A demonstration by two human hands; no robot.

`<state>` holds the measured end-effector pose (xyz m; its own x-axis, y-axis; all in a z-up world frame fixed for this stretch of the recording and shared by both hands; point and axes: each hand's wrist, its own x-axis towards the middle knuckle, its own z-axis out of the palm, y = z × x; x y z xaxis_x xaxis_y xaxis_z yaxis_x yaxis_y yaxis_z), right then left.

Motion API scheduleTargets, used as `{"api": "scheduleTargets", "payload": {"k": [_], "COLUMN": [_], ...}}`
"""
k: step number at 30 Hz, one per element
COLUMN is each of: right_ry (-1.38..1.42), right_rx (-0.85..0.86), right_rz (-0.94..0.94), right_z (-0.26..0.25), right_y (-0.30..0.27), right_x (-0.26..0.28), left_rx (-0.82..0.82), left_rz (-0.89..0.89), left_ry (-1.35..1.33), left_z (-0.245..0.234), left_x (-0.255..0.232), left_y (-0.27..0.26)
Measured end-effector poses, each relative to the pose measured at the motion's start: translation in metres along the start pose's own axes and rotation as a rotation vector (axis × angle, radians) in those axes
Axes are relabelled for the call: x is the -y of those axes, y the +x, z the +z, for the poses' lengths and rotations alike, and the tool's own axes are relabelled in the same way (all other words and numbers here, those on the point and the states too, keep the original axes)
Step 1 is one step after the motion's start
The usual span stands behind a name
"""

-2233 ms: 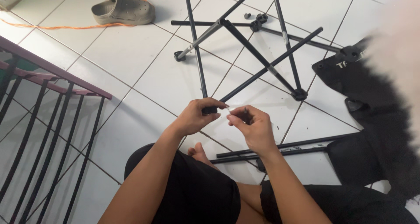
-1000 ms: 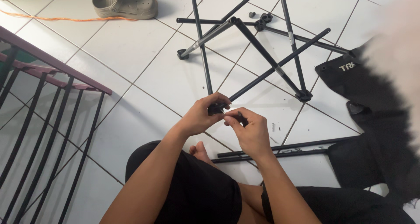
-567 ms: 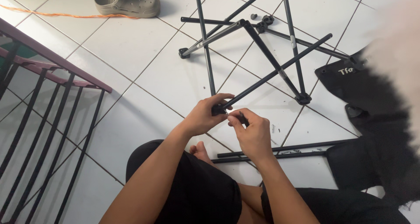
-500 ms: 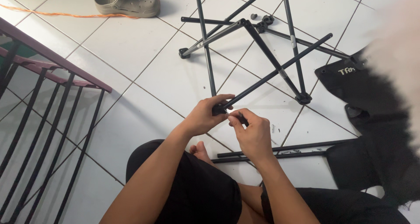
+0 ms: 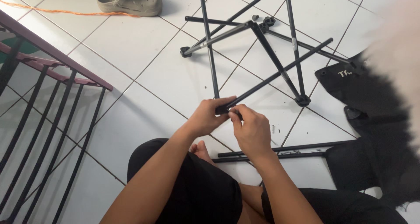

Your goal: The person assembles a black metal furniture frame on a tiled floor. They connect multiple tubular legs and crossbars using a small hex key to tighten the joints, gradually building the base structure.

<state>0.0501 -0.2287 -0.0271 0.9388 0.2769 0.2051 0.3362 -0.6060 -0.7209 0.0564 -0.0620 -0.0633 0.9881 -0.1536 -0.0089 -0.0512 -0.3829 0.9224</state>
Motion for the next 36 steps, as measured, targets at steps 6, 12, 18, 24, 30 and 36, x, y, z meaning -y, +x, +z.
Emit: {"api": "scheduleTargets", "payload": {"k": [6, 12, 18, 24, 30, 36], "right_ry": [-0.053, -0.147, 0.052, 0.015, -0.093, 0.160], "right_rx": [-0.052, 0.009, -0.022, -0.063, -0.087, 0.020], "right_rz": [-0.034, 0.070, 0.013, -0.041, -0.005, 0.131], "right_z": [0.010, 0.011, 0.005, 0.015, 0.025, -0.024], "right_y": [-0.006, -0.006, -0.006, -0.009, -0.011, 0.000], "right_x": [-0.002, -0.003, 0.000, -0.008, -0.012, -0.011], "left_rx": [-0.004, 0.009, -0.017, -0.012, -0.026, -0.186], "left_rz": [0.022, 0.015, 0.098, 0.043, 0.052, 0.196], "left_ry": [-0.043, -0.002, 0.018, -0.009, -0.044, -0.024], "left_z": [0.005, 0.006, 0.005, 0.006, 0.009, 0.006], "left_x": [-0.002, -0.006, -0.005, -0.007, -0.010, -0.028], "left_y": [-0.005, -0.010, -0.006, -0.007, -0.011, -0.003]}}
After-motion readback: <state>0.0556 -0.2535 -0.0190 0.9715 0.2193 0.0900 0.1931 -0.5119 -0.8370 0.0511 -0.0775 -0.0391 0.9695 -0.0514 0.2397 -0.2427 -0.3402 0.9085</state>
